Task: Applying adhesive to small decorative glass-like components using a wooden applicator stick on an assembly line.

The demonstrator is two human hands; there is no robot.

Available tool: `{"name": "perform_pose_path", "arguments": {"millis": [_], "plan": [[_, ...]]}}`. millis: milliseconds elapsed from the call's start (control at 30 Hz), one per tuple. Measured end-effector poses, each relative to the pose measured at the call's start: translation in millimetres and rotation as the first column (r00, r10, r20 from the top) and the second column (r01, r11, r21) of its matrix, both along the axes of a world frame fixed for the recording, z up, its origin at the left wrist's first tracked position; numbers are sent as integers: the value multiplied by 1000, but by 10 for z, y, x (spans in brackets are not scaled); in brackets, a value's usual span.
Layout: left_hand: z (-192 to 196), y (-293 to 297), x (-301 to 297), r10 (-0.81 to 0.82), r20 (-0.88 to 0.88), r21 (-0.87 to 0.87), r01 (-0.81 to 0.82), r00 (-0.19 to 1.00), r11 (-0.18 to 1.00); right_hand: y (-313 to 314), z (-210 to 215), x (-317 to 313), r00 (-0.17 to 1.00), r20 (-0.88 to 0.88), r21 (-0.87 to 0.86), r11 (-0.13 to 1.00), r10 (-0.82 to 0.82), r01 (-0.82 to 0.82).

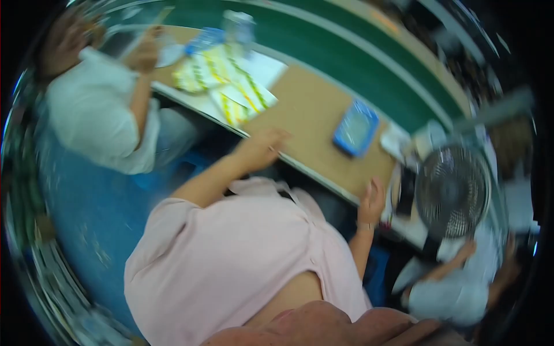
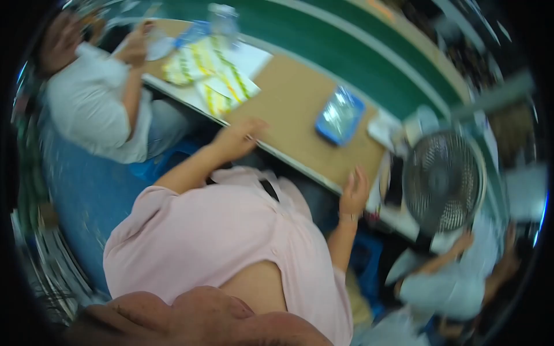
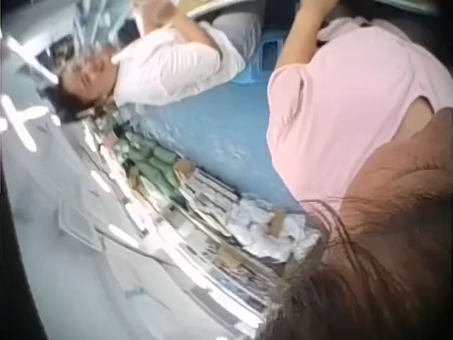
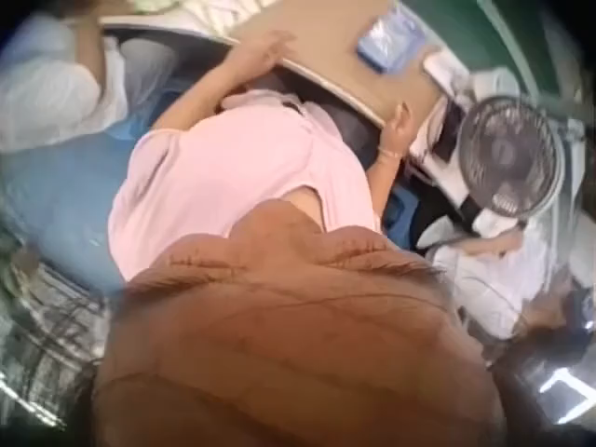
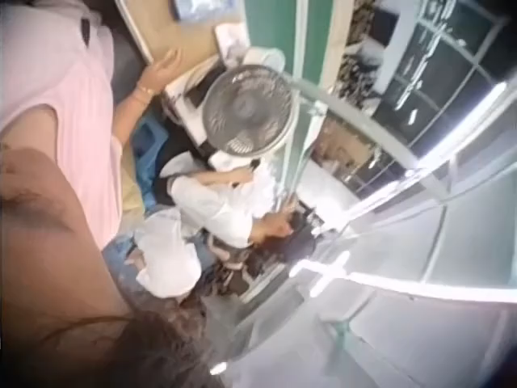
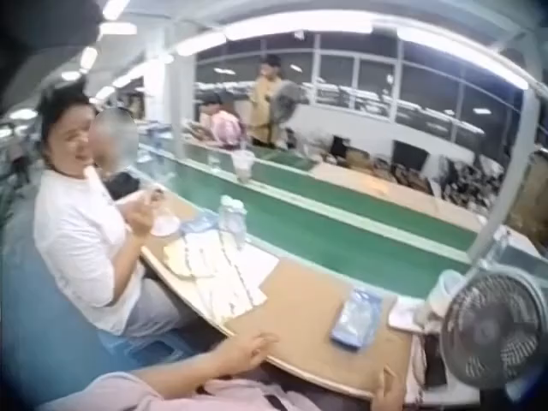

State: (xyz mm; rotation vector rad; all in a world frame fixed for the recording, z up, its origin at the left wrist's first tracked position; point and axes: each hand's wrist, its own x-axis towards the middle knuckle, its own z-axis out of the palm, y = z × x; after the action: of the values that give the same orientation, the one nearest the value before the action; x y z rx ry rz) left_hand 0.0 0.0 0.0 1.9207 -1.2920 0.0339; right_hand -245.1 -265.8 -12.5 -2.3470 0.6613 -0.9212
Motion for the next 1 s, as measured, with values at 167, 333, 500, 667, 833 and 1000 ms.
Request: {"name": "perform_pose_path", "arguments": {"millis": [167,333,500,667,833,1000], "plan": [[-173,-189,169,152,118,-231,-122,981,965,-138,-458,264,980,197,575,814,-39,-83],[-266,-400,190,308,102,-173,-288,946,942,-110,-457,217,974,226,521,842,26,-144],[-383,-460,248,299,248,-84,-287,921,954,-118,-388,227,977,208,554,816,53,-162],[-420,-483,248,233,216,-32,-232,948,972,-50,-256,112,971,239,575,808,-14,-130],[-345,-409,209,253,252,-126,-228,934,966,-103,-314,70,936,352,532,822,2,-202],[-276,-423,212,224,234,-116,-202,946,972,-238,-349,30,869,487,690,646,-82,-326]]}}
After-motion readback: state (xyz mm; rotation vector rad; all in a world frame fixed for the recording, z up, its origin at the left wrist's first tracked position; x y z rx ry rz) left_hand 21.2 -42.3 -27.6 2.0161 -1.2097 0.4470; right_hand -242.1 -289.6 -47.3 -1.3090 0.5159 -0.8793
